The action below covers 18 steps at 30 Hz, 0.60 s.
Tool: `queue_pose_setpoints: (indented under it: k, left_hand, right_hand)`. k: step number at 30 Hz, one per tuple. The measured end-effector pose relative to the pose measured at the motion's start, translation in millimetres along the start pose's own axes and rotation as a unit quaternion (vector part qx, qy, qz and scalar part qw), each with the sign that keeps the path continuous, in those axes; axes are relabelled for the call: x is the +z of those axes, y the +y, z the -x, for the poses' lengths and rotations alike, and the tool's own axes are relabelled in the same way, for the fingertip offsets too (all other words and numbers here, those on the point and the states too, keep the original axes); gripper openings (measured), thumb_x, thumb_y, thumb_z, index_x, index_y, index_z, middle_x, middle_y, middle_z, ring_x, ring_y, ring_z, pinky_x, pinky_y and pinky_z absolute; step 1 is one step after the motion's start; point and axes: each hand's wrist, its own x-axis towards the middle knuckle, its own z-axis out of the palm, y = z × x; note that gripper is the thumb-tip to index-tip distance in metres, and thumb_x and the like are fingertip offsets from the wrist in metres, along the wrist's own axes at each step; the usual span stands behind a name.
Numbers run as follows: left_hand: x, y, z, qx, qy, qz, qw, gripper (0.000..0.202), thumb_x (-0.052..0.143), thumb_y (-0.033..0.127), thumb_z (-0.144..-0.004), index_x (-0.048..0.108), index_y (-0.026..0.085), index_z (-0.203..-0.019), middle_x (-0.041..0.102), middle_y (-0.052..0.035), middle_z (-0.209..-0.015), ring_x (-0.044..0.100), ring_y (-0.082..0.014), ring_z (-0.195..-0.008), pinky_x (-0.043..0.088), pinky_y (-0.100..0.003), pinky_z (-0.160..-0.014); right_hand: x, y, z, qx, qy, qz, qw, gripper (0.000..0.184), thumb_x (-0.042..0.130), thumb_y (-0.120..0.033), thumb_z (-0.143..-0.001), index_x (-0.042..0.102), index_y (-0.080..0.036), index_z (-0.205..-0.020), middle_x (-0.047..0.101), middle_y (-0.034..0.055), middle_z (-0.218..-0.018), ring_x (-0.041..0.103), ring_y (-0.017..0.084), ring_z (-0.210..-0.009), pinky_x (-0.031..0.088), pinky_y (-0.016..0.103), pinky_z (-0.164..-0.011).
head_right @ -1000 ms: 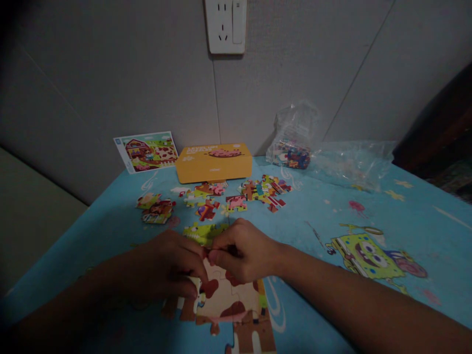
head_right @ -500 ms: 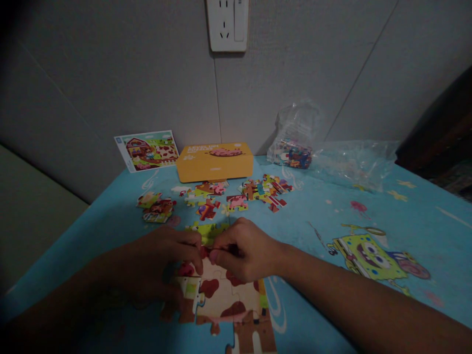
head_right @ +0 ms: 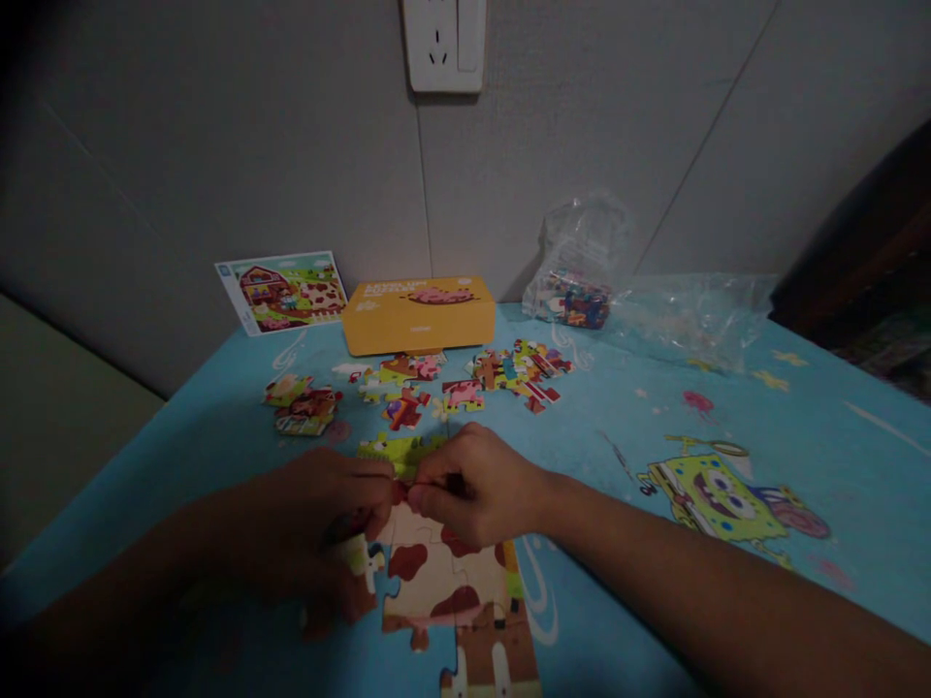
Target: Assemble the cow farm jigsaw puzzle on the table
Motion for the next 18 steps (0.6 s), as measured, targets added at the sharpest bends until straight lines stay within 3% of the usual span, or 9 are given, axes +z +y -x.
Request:
queue_pose_setpoints:
  k: [3,7,10,13,18]
  left_hand:
    - [1.2,-1.6,-0.1,-0.052,-0.023,0.148,0.987,0.03,0.077,0.035,-0.074,0.052,0.02,-0.079,0.052,0.0078,-0.061,0.049,-0.0084,-0.052,0.027,-0.019,-0.048]
    - [-0.9,-2.2,2.2,-0.037,0.058,0.268,0.961,0.025,0.069,0.036,-0.082,0.06,0.019,-0.099,0.058,0.0046,-0.073,0.048,-0.0055,-0.051,0.031,-0.016,-0.047]
    - [-3.2,-0.6,4.1,-0.029,0.058,0.325,0.943,0.028,0.065,0.033,-0.085,0.061,0.019,-0.109,0.058,0.0033,-0.074,0.048,-0.0052,-0.052,0.034,-0.015,-0.047]
    - [-3.0,2.0,3.2,-0.039,0.028,0.369,0.928,0.025,0.067,0.023,-0.08,0.06,0.018,-0.104,0.054,0.0059,-0.067,0.049,-0.0051,-0.051,0.033,-0.013,-0.045]
    - [1.0,-1.5,-4.4,-0.076,0.067,0.392,0.915,0.022,0.071,0.02,-0.074,0.054,0.017,-0.087,0.049,0.009,-0.06,0.042,-0.0034,-0.047,0.027,-0.012,-0.043]
  right_hand:
    - [-0.7,-1.1,0.2,-0.001,0.002,-0.004,1.0,0.03,0.055,-0.028,-0.088,0.056,-0.015,-0.061,0.04,-0.0059,-0.048,0.032,0.006,-0.043,0.024,0.02,-0.041]
    - [-1.3,-4.0,0.2,0.004,0.006,-0.015,1.0,0.033,0.055,-0.028,-0.088,0.051,-0.016,-0.057,0.036,-0.0066,-0.048,0.031,0.005,-0.042,0.023,0.019,-0.041]
    - [-2.6,-6.4,-0.3,0.02,0.024,-0.035,0.999,0.03,0.053,-0.026,-0.087,0.053,-0.015,-0.059,0.035,-0.0067,-0.046,0.031,0.005,-0.041,0.022,0.018,-0.04]
    - [-4.0,-7.4,-0.7,0.029,0.043,-0.047,0.998,0.032,0.053,-0.026,-0.087,0.051,-0.015,-0.057,0.035,-0.0065,-0.046,0.029,0.005,-0.041,0.021,0.018,-0.039]
    - [-4.7,-5.0,0.9,0.012,0.04,-0.068,0.997,0.037,0.051,-0.03,-0.09,0.049,-0.015,-0.056,0.036,-0.0063,-0.046,0.029,0.005,-0.04,0.02,0.018,-0.039]
